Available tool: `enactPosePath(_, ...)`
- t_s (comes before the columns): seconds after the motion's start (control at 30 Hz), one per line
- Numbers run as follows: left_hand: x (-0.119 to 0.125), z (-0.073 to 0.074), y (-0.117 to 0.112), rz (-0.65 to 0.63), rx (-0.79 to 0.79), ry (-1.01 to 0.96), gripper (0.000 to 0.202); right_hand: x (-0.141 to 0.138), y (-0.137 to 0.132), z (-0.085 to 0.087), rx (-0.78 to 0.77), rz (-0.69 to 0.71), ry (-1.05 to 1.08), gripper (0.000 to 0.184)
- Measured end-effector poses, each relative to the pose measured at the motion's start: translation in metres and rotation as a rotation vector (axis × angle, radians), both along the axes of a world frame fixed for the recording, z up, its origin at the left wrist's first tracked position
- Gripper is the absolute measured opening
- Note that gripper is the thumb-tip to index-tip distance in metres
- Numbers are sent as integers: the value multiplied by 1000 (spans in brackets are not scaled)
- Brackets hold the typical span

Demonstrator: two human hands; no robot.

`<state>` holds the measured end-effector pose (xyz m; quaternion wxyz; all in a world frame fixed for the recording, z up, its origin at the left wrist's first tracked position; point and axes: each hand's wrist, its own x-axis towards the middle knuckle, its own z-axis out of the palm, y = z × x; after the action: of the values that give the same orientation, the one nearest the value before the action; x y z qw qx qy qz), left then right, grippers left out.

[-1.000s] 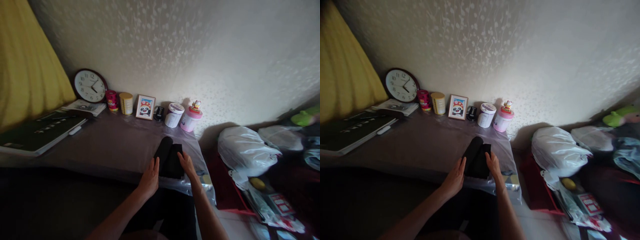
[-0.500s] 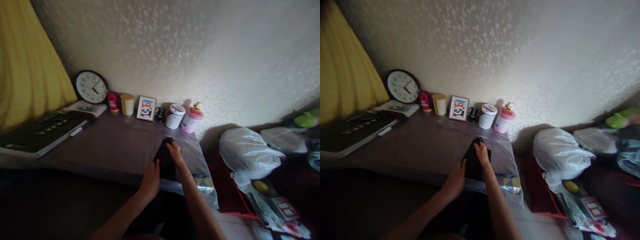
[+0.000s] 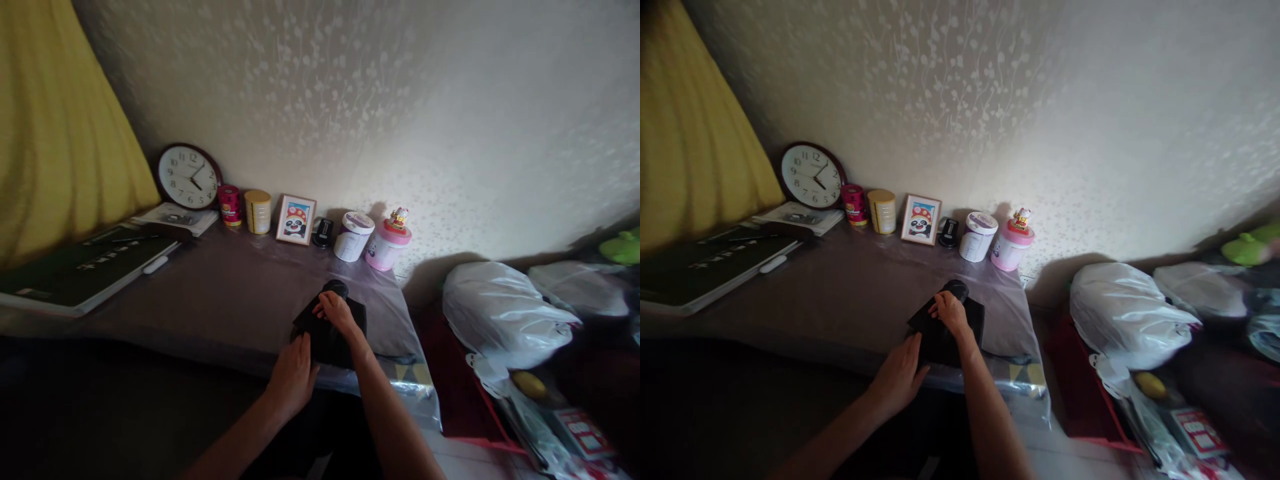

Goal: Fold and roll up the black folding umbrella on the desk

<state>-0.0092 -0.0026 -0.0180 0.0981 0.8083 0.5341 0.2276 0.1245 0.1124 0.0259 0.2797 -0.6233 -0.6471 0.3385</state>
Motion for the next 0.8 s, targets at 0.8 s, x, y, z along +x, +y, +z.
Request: enactPosePath(0.8,18,2,14,-96,71,50,62,30,-17,-22,621,369,-246,27)
